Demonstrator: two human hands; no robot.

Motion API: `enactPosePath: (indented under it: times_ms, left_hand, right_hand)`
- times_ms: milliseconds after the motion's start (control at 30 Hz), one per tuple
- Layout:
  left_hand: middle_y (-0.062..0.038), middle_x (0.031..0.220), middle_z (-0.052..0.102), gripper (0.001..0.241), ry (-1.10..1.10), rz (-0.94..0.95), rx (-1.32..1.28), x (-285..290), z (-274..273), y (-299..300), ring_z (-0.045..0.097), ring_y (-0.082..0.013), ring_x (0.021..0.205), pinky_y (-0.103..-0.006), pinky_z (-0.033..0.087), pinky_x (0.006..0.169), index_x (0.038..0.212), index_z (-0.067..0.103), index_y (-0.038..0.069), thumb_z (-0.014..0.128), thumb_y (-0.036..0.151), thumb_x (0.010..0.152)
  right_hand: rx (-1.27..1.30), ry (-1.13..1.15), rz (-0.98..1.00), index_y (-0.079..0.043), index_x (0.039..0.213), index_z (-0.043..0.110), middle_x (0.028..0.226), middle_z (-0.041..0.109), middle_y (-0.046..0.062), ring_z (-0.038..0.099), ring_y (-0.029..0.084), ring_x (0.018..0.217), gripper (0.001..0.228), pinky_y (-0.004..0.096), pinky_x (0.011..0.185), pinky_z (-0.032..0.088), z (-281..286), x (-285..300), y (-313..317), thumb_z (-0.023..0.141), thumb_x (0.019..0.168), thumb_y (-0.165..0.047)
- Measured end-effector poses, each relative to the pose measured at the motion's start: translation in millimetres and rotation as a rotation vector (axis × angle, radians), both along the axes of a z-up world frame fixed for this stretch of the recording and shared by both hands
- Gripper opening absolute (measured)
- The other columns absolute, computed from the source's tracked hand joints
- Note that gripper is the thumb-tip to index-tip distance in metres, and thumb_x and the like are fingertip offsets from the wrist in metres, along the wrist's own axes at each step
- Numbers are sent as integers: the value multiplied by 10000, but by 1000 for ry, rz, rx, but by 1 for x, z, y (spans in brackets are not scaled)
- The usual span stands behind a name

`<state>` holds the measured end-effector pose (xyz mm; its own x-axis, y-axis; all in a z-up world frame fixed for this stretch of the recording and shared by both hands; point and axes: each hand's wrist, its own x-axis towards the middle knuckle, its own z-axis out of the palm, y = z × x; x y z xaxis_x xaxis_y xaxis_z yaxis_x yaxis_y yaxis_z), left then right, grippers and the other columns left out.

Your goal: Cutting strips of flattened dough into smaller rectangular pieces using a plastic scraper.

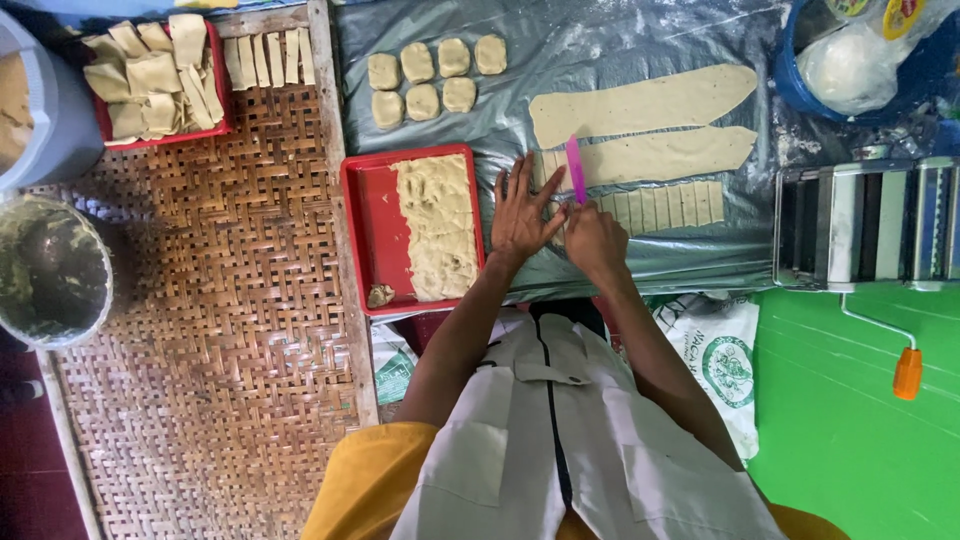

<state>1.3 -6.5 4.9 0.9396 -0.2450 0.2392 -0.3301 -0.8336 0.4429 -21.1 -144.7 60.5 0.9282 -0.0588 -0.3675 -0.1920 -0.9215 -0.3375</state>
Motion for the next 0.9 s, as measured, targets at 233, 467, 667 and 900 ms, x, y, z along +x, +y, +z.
enactPosePath:
  times_ms: [233,467,667,900]
  left_hand:
    - [-210,1583,347,602,-17,4,-11,0,-3,1,339,-363,1501,-594,275,1201,1520,463,347,484,589,969]
    - [-233,1555,373,661,-36,5,-44,1,-7,3,349,-387,1493,-577,282,1206,1543,431,285,479,586,957]
    - [-223,1516,414,607,-42,38,-80,-2,-4,4,380,-387,1469,-562,315,1188,1519,470,263,493,539,979]
    - [-223,1461,460,589,-50,59,-97,-1,6,6,422,-393,1438,-536,349,1167,1476,523,237,555,500,950]
  right_hand:
    - [13,-1,-33,16,1014,616,861,715,305,719,551,833,369,665,679,556,15,0,5,402,1016,-284]
    - [25,43,-81,15,1047,628,903,725,312,721,545,892,390,660,744,552,13,4,8,390,1030,-294]
    - [3,69,-91,11,1030,645,920,732,314,721,540,913,434,659,763,555,5,-1,6,370,1030,-323]
    - [-27,143,-68,-17,1039,648,951,742,306,722,525,978,416,637,825,554,34,-27,7,350,1044,-308]
